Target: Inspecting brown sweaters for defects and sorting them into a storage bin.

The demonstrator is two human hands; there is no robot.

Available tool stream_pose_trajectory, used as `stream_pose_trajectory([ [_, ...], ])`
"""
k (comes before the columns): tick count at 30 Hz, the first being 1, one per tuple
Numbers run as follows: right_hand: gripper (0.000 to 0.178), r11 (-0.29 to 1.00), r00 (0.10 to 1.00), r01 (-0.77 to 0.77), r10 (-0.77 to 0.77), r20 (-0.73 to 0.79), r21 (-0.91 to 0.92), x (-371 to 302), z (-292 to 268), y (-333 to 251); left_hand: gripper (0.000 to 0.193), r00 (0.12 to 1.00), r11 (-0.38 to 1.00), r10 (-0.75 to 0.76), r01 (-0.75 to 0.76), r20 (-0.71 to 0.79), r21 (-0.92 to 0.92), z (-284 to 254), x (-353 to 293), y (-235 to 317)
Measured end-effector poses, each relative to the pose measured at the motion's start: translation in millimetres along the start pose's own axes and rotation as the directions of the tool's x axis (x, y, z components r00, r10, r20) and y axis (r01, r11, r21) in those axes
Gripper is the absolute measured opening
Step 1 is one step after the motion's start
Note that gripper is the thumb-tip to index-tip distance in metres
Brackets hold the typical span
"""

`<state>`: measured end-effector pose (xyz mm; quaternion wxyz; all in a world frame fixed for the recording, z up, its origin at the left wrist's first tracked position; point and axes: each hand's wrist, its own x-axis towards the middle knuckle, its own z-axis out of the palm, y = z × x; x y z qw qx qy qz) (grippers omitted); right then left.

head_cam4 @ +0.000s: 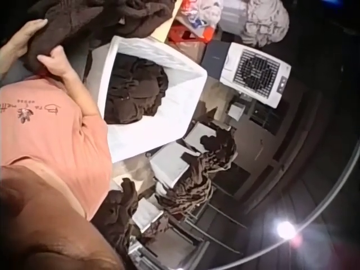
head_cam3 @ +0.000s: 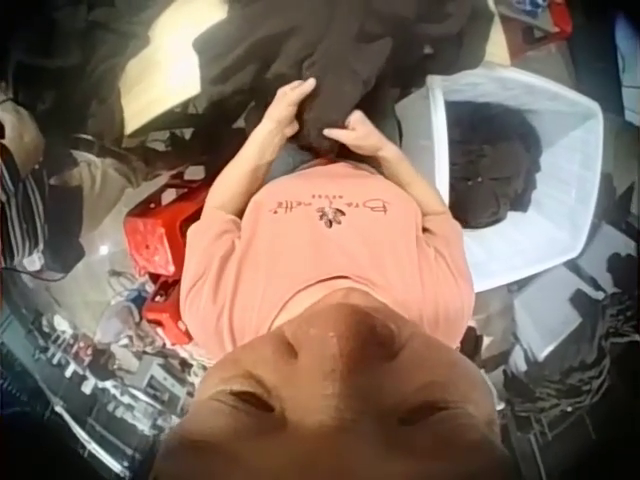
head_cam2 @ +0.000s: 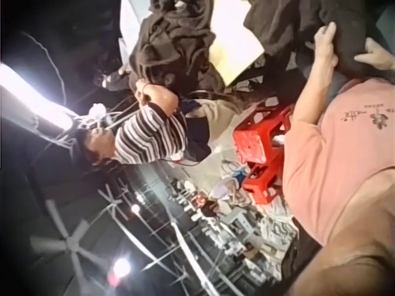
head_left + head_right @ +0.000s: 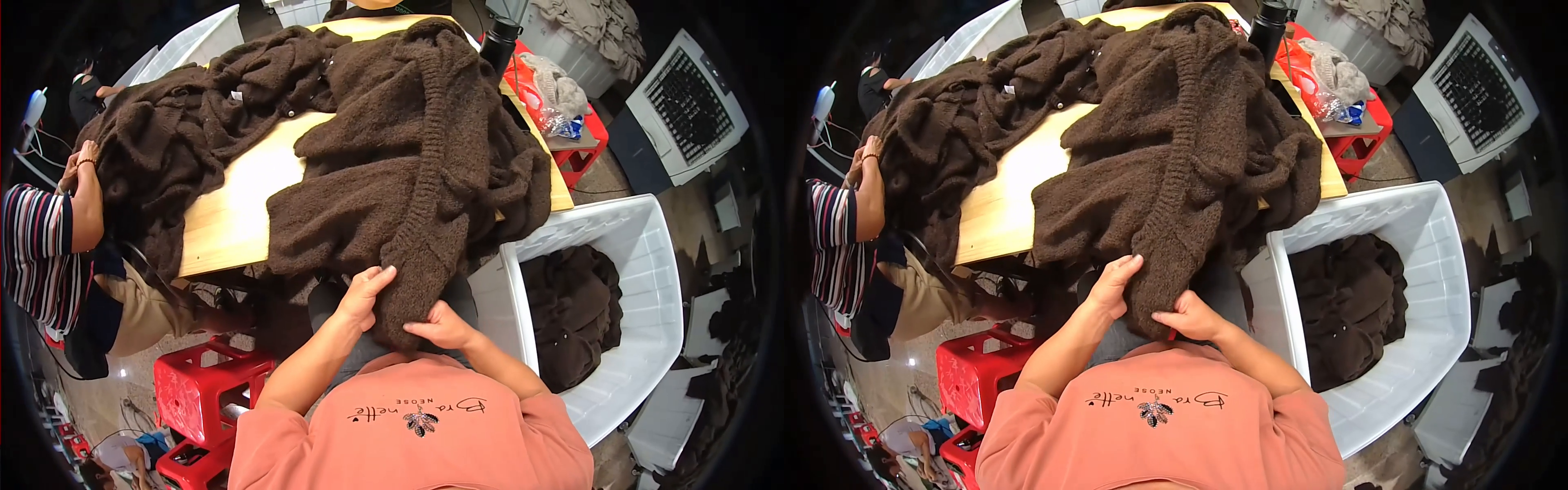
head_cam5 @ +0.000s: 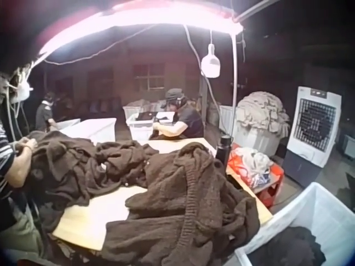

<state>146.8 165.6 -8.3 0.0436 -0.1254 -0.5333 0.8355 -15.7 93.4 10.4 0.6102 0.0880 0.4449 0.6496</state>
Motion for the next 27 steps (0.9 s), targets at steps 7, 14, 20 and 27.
stream_pose_trajectory([
  [7,0.023,0.439,0.997,-0.033,-0.053,-0.062,-0.898,-8.9,-10.6,-11.1,0.027,0.805,0.337,0.564,-0.429,0.185,0.838,18.2,-15.1,25.0],
  [14,0.043,-0.293,0.703,0.028,-0.674,0.227,-0.956,12.2,10.6,-100.7,0.028,0.591,-0.282,0.379,-0.66,0.712,0.697,19.7,-81.5,61.0],
  [20,0.015,-0.544,0.804,-0.081,-0.53,0.268,-0.835,65.7,-29.4,-105.4,0.022,0.604,-0.225,0.421,-0.653,0.677,0.723,-3.8,-132.9,68.1],
  [27,0.01,-0.404,0.711,-0.459,-0.701,-0.055,-0.791,37.0,-101.3,-129.5,0.04,0.226,-0.272,0.927,-0.145,0.299,0.951,-50.3,-217.5,107.9],
])
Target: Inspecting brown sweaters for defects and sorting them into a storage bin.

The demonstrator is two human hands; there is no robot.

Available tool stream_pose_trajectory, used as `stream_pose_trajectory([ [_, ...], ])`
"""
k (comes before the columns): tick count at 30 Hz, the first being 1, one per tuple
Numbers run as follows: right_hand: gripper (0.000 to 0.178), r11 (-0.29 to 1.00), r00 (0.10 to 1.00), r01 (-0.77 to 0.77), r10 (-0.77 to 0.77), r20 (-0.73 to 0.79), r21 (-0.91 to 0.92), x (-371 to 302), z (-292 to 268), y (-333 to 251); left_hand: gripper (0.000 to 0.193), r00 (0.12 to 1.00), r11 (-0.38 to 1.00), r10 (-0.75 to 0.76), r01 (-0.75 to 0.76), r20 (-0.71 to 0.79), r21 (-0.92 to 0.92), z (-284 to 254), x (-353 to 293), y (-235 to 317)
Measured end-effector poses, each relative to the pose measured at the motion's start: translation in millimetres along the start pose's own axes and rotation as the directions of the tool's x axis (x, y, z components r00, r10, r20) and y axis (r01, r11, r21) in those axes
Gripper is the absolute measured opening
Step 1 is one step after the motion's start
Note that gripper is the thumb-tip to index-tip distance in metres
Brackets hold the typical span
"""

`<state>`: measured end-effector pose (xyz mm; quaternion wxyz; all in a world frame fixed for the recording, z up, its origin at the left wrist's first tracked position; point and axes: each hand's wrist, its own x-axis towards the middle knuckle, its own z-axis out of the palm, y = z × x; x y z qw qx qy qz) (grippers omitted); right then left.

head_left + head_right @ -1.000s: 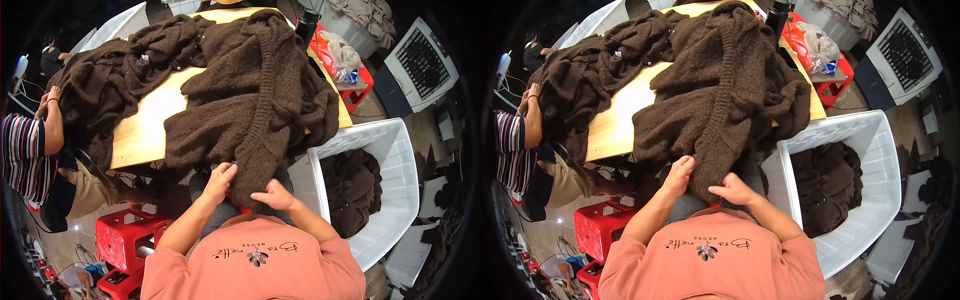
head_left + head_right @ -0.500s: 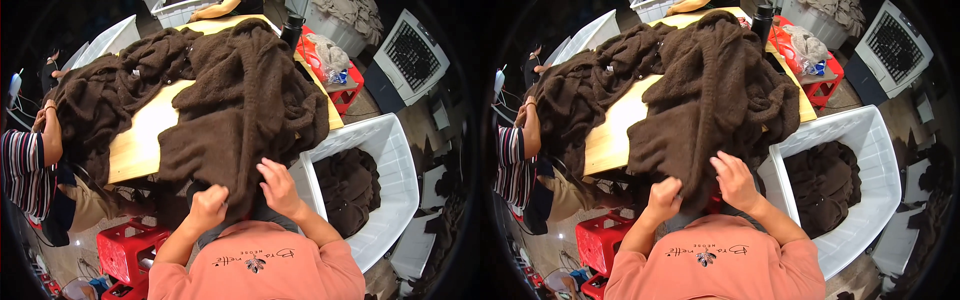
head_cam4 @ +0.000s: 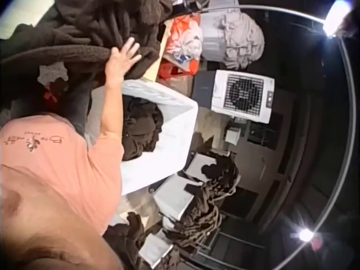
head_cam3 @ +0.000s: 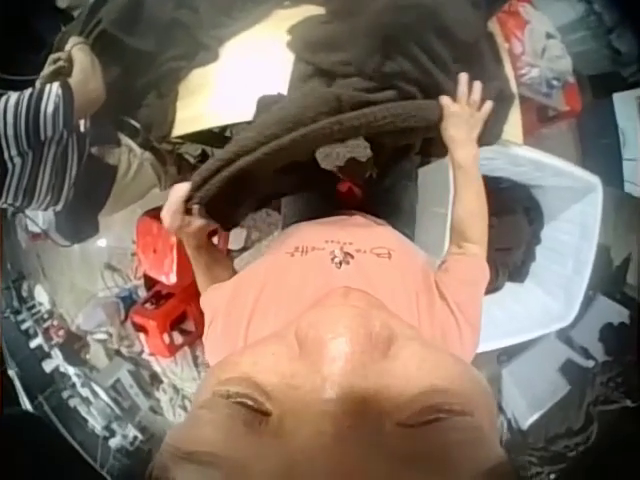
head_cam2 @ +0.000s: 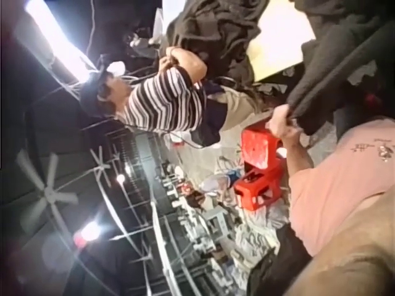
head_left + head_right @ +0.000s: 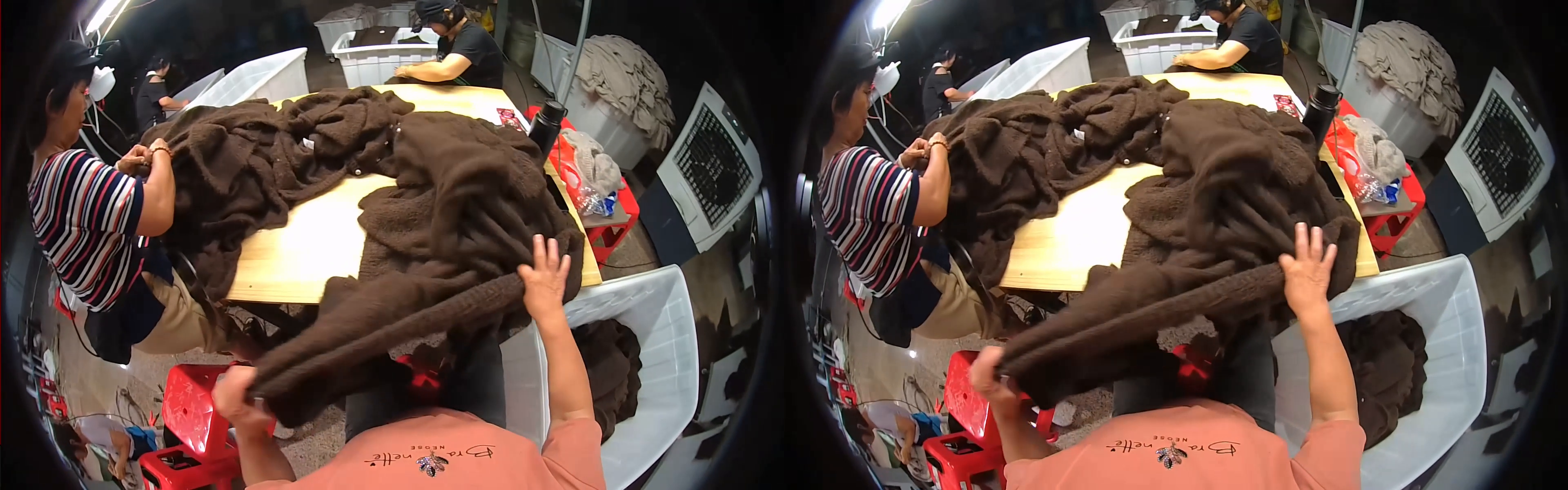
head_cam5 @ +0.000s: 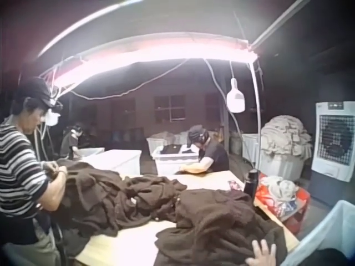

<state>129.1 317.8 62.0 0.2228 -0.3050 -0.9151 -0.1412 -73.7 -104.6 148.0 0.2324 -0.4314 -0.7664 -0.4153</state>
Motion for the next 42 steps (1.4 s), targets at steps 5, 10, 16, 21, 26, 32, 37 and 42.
stream_pose_trajectory([
  [5,0.01,0.978,0.932,-0.015,0.089,-0.35,0.208,-48.9,-49.1,9.1,0.074,0.851,0.951,-0.308,0.287,-0.424,-0.115,-15.7,-20.2,-40.4],
  [10,0.02,0.491,0.679,0.045,0.624,-0.388,0.87,-85.1,-167.3,-26.0,0.058,0.871,0.949,-0.252,0.138,-0.422,-0.282,-11.4,-1.4,-15.4],
  [16,0.035,0.971,0.387,0.239,-0.086,-0.918,0.01,-120.7,-233.4,-24.6,0.028,0.937,0.863,-0.278,0.34,0.212,-0.374,36.0,5.5,-17.5],
  [21,0.041,0.959,0.993,0.031,0.003,-0.121,0.28,-129.8,-139.1,-30.8,0.013,0.67,0.801,-0.38,0.583,0.638,-0.135,85.1,-75.1,-62.7],
  [26,0.022,0.824,0.727,-0.339,-0.076,0.682,0.454,-194.3,-9.4,-69.2,0.012,0.33,0.498,-0.323,0.856,0.887,-0.137,129.6,-110.4,-41.0],
  [32,0.025,0.381,0.811,-0.451,-0.203,0.549,0.807,-173.5,8.7,-72.4,0.014,0.474,0.542,-0.248,0.791,0.845,-0.284,185.8,-112.7,-15.7],
  [37,0.028,0.208,0.839,-0.302,-0.405,0.363,0.93,-158.4,7.4,-101.6,0.024,0.417,0.822,0.157,0.448,0.895,-0.353,230.7,-122.3,18.0],
  [42,0.014,0.165,0.724,-0.621,-0.256,0.641,0.767,-188.0,17.8,-84.6,0.037,0.221,0.743,0.269,0.571,0.937,-0.348,263.6,-142.1,14.4],
])
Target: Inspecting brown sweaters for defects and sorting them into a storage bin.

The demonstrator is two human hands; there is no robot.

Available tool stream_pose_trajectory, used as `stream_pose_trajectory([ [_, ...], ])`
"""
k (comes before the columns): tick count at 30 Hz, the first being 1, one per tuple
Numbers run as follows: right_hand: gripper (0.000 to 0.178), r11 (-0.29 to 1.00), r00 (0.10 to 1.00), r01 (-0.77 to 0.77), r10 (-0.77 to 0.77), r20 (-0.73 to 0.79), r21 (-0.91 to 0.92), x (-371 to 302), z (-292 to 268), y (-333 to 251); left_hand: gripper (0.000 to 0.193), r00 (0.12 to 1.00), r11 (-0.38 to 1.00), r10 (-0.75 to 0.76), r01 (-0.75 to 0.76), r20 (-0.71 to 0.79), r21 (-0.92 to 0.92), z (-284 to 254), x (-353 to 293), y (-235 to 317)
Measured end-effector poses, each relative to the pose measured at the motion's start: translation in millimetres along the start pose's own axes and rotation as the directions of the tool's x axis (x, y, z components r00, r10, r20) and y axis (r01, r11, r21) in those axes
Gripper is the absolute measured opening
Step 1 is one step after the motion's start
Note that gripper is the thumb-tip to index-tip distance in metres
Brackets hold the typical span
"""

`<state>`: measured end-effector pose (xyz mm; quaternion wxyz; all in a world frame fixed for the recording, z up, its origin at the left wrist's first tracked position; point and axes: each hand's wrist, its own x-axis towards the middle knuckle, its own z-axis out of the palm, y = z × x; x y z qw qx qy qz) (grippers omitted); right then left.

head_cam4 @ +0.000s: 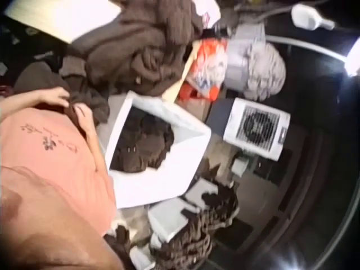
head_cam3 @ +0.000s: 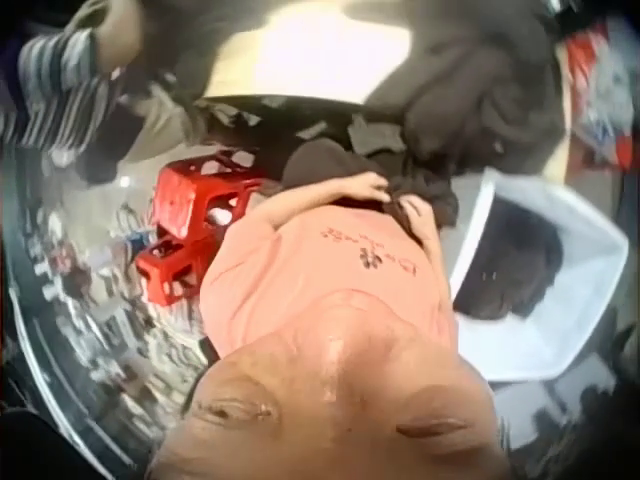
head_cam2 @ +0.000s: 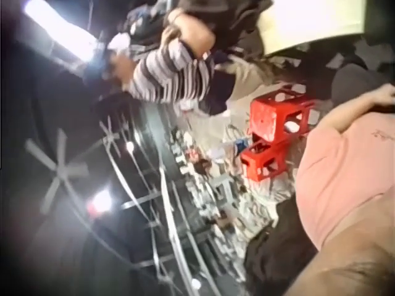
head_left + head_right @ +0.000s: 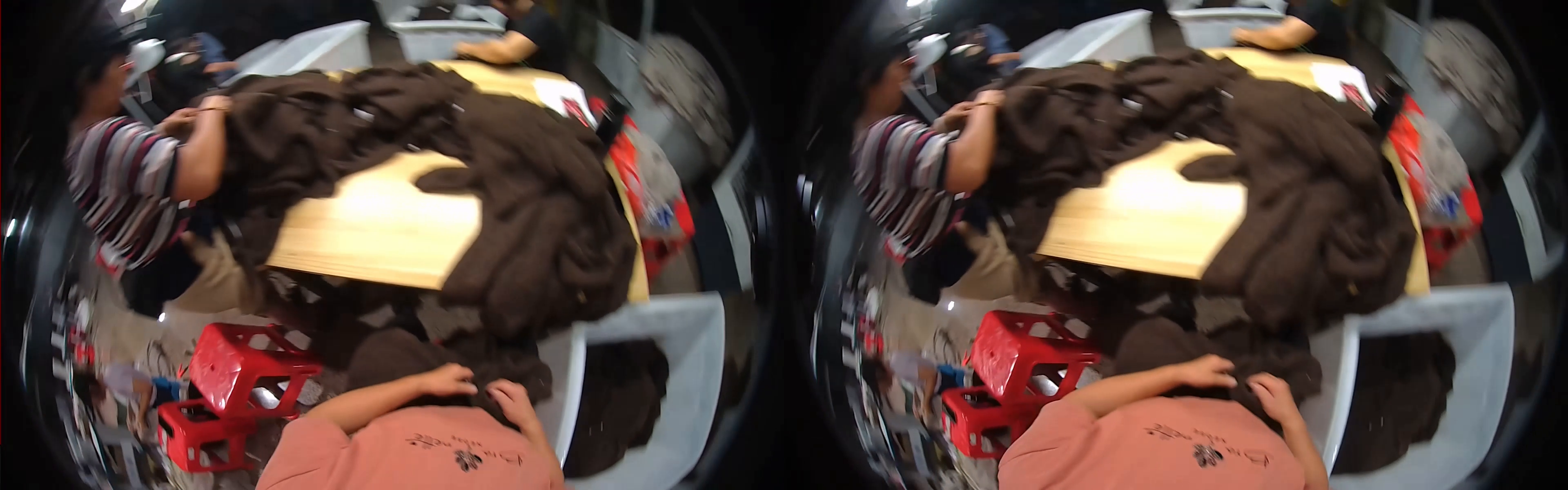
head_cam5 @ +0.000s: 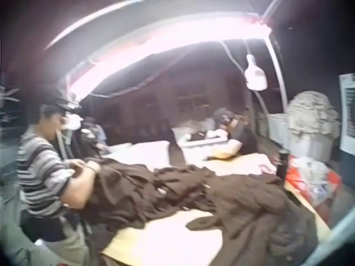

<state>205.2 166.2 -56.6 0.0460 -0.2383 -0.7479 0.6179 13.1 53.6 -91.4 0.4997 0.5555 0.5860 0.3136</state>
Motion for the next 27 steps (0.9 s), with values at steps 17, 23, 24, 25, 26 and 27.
stream_pose_trajectory([
  [17,0.036,0.839,0.923,-0.344,0.22,-0.315,-0.422,-28.2,-48.1,16.9,0.039,0.968,0.99,-0.141,0.134,-0.21,-0.049,1.2,-5.6,28.1],
  [23,0.018,0.957,0.886,-0.155,0.025,-0.464,-0.244,-15.0,-41.9,-34.7,0.052,0.863,0.888,0.414,-0.453,-0.288,-0.081,9.9,5.9,38.9],
  [24,0.018,0.956,0.878,-0.164,0.03,-0.477,-0.243,-14.1,-37.2,-40.6,0.052,0.863,0.884,0.422,-0.46,-0.276,-0.087,4.2,7.1,51.6],
  [25,0.016,0.973,0.932,-0.091,0.009,-0.363,-0.211,-12.6,-29.6,-50.5,0.05,0.968,0.962,0.234,-0.244,-0.086,-0.122,-8.0,5.2,74.4],
  [26,0.015,0.985,0.969,-0.025,-0.018,-0.246,-0.17,-13.1,-22.1,-59.0,0.049,0.993,0.994,0.028,-0.016,0.113,-0.108,-12.3,2.2,90.5],
  [27,0.015,0.979,0.983,0.009,-0.046,-0.178,-0.202,-9.9,-15.3,-63.8,0.042,0.987,0.983,0.133,-0.119,0.093,-0.143,-11.1,-0.2,97.2],
])
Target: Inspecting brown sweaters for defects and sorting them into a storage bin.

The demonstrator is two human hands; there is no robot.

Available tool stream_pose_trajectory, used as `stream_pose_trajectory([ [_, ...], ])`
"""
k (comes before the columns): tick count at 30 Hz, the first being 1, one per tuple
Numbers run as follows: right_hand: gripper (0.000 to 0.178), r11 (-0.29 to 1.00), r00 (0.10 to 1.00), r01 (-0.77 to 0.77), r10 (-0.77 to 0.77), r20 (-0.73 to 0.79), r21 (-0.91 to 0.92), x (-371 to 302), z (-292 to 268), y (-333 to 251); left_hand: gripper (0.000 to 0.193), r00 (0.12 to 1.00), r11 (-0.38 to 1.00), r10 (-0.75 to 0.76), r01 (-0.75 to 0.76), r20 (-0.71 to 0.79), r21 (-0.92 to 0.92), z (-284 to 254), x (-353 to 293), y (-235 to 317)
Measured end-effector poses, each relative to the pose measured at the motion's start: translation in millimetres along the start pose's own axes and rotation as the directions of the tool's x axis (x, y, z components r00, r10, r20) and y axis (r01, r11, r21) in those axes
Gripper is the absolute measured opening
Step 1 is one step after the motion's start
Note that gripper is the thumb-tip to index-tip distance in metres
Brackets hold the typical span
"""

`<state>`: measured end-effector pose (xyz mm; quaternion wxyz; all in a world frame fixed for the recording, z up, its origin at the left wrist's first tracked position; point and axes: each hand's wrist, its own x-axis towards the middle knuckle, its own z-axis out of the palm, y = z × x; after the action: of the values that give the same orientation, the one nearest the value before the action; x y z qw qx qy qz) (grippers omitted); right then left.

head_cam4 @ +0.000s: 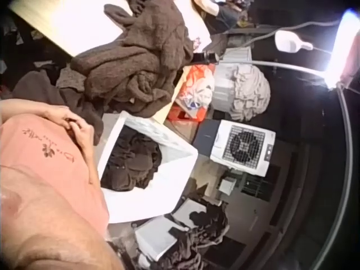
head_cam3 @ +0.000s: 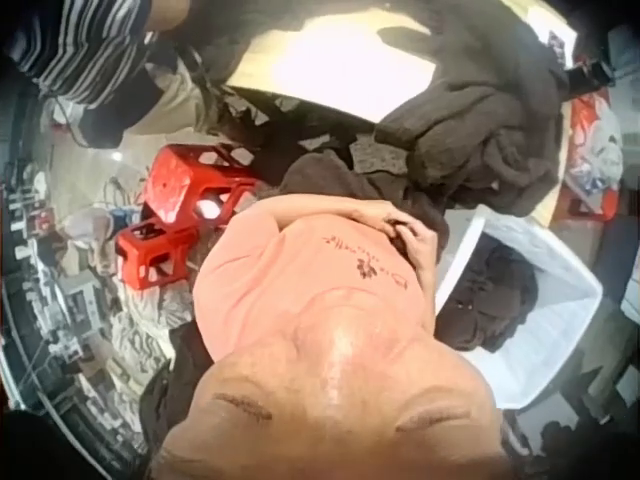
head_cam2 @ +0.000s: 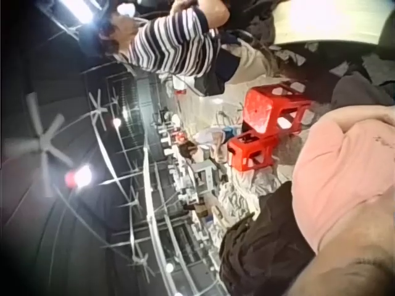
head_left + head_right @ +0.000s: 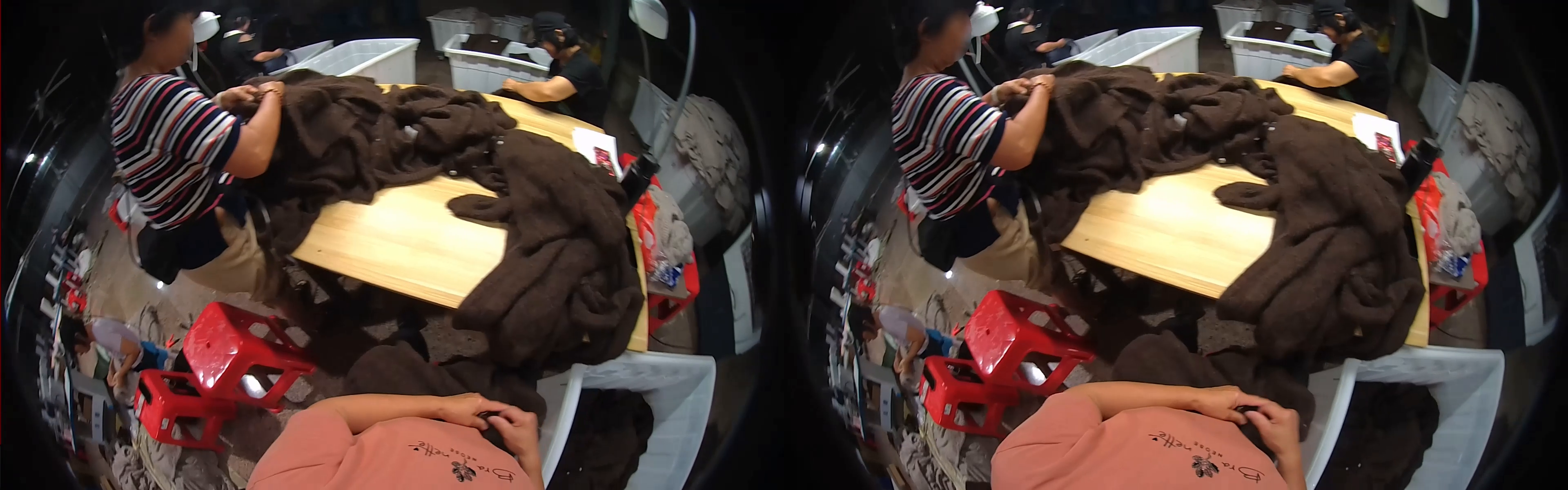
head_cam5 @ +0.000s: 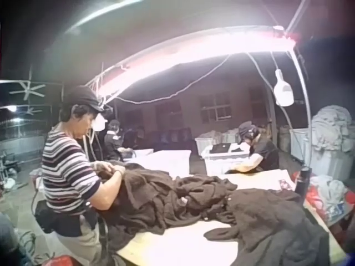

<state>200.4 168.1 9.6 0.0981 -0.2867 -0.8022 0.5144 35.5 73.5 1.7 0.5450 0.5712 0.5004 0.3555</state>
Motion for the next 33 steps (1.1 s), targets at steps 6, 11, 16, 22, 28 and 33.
stream_pose_trajectory([
  [6,0.033,0.904,0.91,-0.001,0.179,0.374,-0.428,7.9,-25.9,21.2,0.02,0.981,0.999,0.01,-0.003,-0.193,0.037,3.9,-6.1,-41.5],
  [11,0.042,0.942,0.856,-0.291,0.334,0.395,-0.165,-5.9,-43.1,55.8,0.012,0.912,0.986,-0.002,-0.066,-0.409,-0.153,-18.5,-22.7,-30.6],
  [16,0.038,0.861,0.862,-0.497,0.475,0.178,0.11,-4.8,-36.6,60.4,0.012,0.896,0.97,-0.012,-0.097,-0.443,-0.223,-18.6,-25.2,-26.6],
  [22,0.015,0.802,0.982,-0.158,0.191,0.003,0.575,-14.6,-25.5,91.6,0.009,0.85,0.958,-0.006,-0.146,-0.526,-0.246,-25.2,-30.0,-28.7],
  [28,0.017,0.845,0.969,0.002,0.13,-0.209,0.535,-15.2,-35.6,55.5,0.023,0.441,0.981,-0.169,-0.013,-0.882,-0.195,-48.6,-41.3,-42.3],
  [33,0.032,0.784,0.857,0.506,-0.502,0.113,-0.36,-11.4,-36.7,10.2,0.012,0.507,0.822,-0.443,-0.099,-0.739,-0.56,-38.5,-55.1,-77.9],
])
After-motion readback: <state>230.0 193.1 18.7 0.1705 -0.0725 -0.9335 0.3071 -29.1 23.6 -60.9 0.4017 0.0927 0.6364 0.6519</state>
